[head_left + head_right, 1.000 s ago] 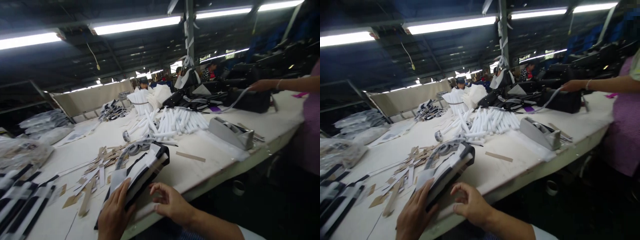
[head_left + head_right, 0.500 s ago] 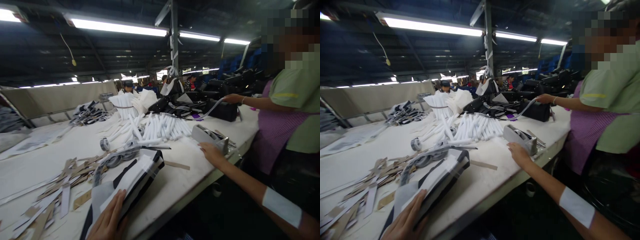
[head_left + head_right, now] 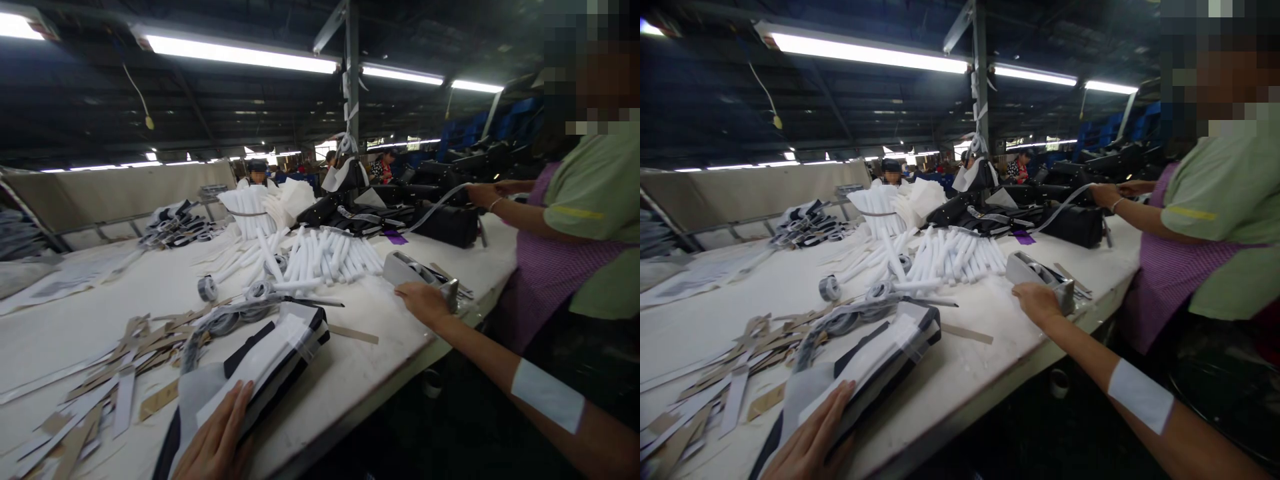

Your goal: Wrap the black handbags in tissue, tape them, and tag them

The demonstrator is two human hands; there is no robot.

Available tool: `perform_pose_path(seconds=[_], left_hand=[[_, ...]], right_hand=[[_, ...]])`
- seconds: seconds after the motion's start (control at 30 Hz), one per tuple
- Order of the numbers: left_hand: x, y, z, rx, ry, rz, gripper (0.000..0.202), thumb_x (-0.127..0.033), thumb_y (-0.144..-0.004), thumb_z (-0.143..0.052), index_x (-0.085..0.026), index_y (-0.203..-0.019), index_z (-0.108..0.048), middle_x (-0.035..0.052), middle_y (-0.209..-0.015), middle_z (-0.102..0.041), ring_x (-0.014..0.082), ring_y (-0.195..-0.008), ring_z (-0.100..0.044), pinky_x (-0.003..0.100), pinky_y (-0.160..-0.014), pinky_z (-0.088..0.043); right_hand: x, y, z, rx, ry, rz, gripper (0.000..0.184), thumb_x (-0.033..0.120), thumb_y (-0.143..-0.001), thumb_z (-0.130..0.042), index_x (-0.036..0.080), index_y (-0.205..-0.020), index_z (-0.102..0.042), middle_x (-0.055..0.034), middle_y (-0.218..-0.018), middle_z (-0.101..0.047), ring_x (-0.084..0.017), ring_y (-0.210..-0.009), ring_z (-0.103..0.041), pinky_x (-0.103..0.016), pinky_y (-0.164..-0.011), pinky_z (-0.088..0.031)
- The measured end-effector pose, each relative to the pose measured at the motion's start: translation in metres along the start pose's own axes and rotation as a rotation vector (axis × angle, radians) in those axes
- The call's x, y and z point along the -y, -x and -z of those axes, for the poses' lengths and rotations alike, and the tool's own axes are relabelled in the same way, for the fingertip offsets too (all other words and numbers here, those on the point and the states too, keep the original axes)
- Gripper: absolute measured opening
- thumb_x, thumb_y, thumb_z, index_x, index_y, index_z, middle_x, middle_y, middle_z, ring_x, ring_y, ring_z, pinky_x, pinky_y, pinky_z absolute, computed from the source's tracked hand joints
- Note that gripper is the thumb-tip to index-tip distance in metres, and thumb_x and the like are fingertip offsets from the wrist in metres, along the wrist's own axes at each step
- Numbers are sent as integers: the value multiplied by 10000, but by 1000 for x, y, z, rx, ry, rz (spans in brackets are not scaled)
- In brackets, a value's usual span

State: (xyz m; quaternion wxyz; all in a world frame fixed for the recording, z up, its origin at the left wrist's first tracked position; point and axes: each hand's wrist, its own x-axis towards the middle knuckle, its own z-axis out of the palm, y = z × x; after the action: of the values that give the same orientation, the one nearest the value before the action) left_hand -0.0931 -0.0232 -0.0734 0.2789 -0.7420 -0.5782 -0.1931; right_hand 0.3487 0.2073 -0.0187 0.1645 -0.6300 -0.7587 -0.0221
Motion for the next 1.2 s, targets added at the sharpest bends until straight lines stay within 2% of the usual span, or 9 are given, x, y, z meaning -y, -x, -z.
perform_pose_path(seconds=[0.2,0.27,0.33,0.43,0.53,0.67,0.87,1.03,1.2], left_hand=[[-9,0,5,-10,18,83,649,-262,-972,-425,-311,-1570,-176,12,-1447,-545,240,-1150,-655,345,-923,-538],[-11,0,6,-6,20,102,637,-262,-972,-426,-318,-1565,-201,-2,-1448,-545,237,-1154,-651,338,-915,-531],[-12,0,7,4,22,126,628,-252,-971,-422,-321,-1561,-218,-12,-1451,-542,231,-1161,-645,334,-911,-523],[-13,0,8,10,20,137,627,-235,-969,-420,-318,-1559,-225,-16,-1457,-536,222,-1164,-642,326,-909,-516],[-12,0,8,-10,5,118,623,-240,-972,-423,-299,-1561,-229,-9,-1445,-549,211,-1157,-646,316,-913,-513],[-13,0,8,-6,2,132,641,-216,-963,-440,-300,-1561,-226,-4,-1446,-547,212,-1183,-632,319,-944,-506],[-14,1,9,-31,32,175,658,-210,-955,-466,-305,-1560,-227,4,-1440,-554,223,-1192,-630,323,-950,-521],[-14,1,18,-54,28,354,688,-221,-950,-515,-346,-1557,-216,7,-1408,-584,230,-1091,-683,326,-885,-567],[-11,0,25,-91,60,511,681,-247,-922,-585,-339,-1532,-298,18,-1351,-630,250,-1076,-690,322,-795,-594]], right_hand=[[53,66,1,156,-227,270,220,327,-927,-550,293,-943,-767,-4,-963,-770,-213,-916,-705,-298,-808,-517],[62,81,-5,187,-342,312,229,358,-934,-547,297,-962,-767,-2,-975,-771,-212,-930,-710,-305,-828,-535],[66,85,-17,110,-404,301,285,383,-953,-516,272,-1091,-739,-35,-1118,-743,-230,-1053,-683,-353,-940,-526],[64,71,-41,-46,-341,232,391,372,-960,-491,211,-1286,-635,-99,-1346,-622,-258,-1256,-567,-433,-1089,-440],[60,44,-62,-83,-282,152,420,330,-941,-521,142,-1308,-603,-177,-1375,-576,-309,-1302,-509,-488,-1107,-402],[55,10,-73,-92,-234,45,427,304,-885,-615,69,-1241,-624,-251,-1233,-627,-370,-1203,-554,-522,-1037,-424],[60,-9,-63,-63,-318,77,190,253,-858,-615,124,-934,-733,-165,-929,-720,-307,-922,-680,-428,-856,-515],[108,22,-44,-113,-518,323,220,317,-932,-556,207,-999,-734,-94,-1005,-719,-251,-997,-655,-392,-918,-508],[171,49,-43,-2,-684,586,182,327,-943,-596,265,-1039,-737,-41,-1023,-714,-193,-973,-658,-318,-895,-528]])
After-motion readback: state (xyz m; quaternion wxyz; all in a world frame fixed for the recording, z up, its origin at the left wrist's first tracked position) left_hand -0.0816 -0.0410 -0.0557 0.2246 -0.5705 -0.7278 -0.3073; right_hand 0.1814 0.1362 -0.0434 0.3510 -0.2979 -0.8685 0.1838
